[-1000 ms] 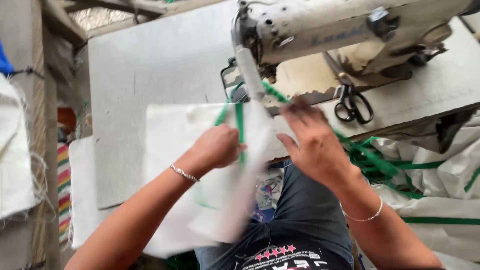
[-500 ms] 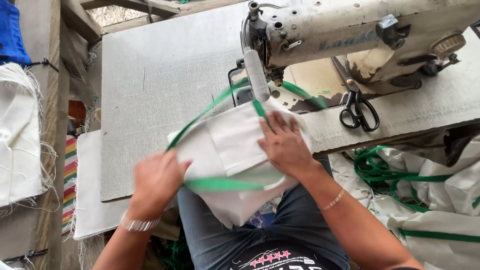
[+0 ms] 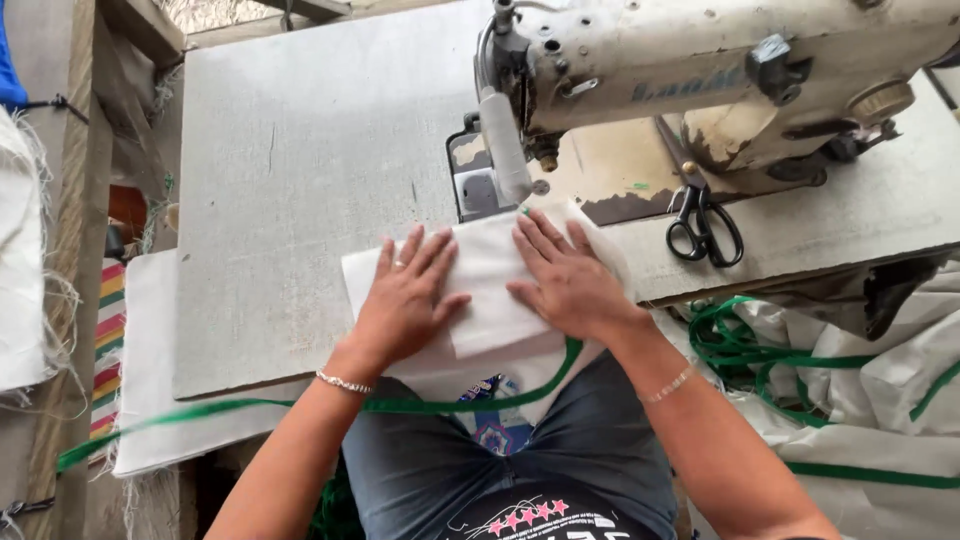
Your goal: Sewing green straps onto white fabric bags using an industrial sewing machine and trimming with scissors.
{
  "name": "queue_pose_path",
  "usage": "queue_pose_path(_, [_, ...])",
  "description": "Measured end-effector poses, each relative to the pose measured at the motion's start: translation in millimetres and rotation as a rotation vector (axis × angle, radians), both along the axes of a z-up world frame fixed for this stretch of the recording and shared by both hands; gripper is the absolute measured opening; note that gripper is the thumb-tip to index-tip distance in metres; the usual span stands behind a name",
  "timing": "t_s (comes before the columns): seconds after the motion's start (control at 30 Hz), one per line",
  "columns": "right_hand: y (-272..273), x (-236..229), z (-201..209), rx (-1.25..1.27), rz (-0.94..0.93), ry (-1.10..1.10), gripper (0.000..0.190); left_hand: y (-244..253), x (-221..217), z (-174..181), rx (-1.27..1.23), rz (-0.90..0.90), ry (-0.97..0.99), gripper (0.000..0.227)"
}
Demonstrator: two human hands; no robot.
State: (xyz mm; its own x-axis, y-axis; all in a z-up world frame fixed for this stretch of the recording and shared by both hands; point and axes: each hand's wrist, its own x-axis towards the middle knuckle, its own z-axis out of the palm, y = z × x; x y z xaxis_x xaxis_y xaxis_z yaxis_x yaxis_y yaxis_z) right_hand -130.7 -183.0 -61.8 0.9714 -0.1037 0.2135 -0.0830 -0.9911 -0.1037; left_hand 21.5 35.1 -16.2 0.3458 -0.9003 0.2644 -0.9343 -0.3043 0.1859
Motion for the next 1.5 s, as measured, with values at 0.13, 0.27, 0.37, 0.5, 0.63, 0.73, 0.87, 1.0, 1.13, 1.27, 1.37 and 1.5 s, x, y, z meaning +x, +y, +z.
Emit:
queue_pose_path(0.13, [-11.9, -57.3, 9.3, -0.116, -0.04, -0.021, 0.071, -14.4, -38.4, -23.0, 0.073, -0.051, 0.033, 0.071])
queue_pose_path(0.27, [-25.2, -82.4, 9.8, -0.123, -0.055, -0.047, 0.072, -34.4, -42.5, -25.2, 0.065, -0.114, 0.042, 0.073])
queue_pose_path(0.37, [-46.1, -54.0, 3.3, -0.106, -0.097, 0.065, 0.076, -59.0, 1.0, -35.8, 0.061, -0.2, 0.068, 0.069])
queue_pose_path(0.5, [-62.1, -11.3, -1.6, 0.012, -0.128, 0.067, 0.077, -72.6, 38.5, -45.8, -0.037, -0.174, -0.086, 0.065])
queue_pose_path(0.63, [-59.9, -22.1, 8.3, 0.041, -0.18, 0.135, 0.082, -58.9, 18.8, -34.4, -0.017, -0.112, 0.026, 0.057])
queue_pose_path(0.73, [-72.0, -29.3, 4.1, 0.027, -0.152, 0.146, 0.084, -62.1, 4.0, -27.3, 0.003, -0.087, 0.078, 0.062])
queue_pose_path(0.87, [-83.6, -24.4, -0.1, -0.003, -0.143, 0.152, 0.083, -67.1, 3.8, -20.3, 0.032, -0.074, 0.047, 0.064])
queue_pose_path(1.0, [-89.2, -19.8, 3.6, -0.008, -0.128, 0.175, 0.085, -70.1, 4.5, -18.6, 0.082, -0.048, 0.093, 0.068])
queue_pose_path(1.13, [-89.6, -20.1, 4.7, -0.034, -0.118, 0.164, 0.083, -71.2, 2.6, -12.7, 0.128, -0.024, 0.092, 0.074])
queue_pose_path(1.27, [-90.0, -20.8, 5.2, -0.021, -0.104, 0.153, 0.083, -72.6, 5.7, -7.2, 0.169, -0.023, 0.086, 0.077])
queue_pose_path(1.37, [-93.9, -18.9, 0.2, -0.053, -0.111, 0.144, 0.083, -73.5, 9.3, -8.2, 0.156, -0.035, 0.089, 0.08])
queue_pose_path(1.5, [-96.8, -19.1, 3.4, -0.038, -0.114, 0.155, 0.083, -76.2, 7.9, -9.0, 0.15, -0.032, 0.073, 0.081])
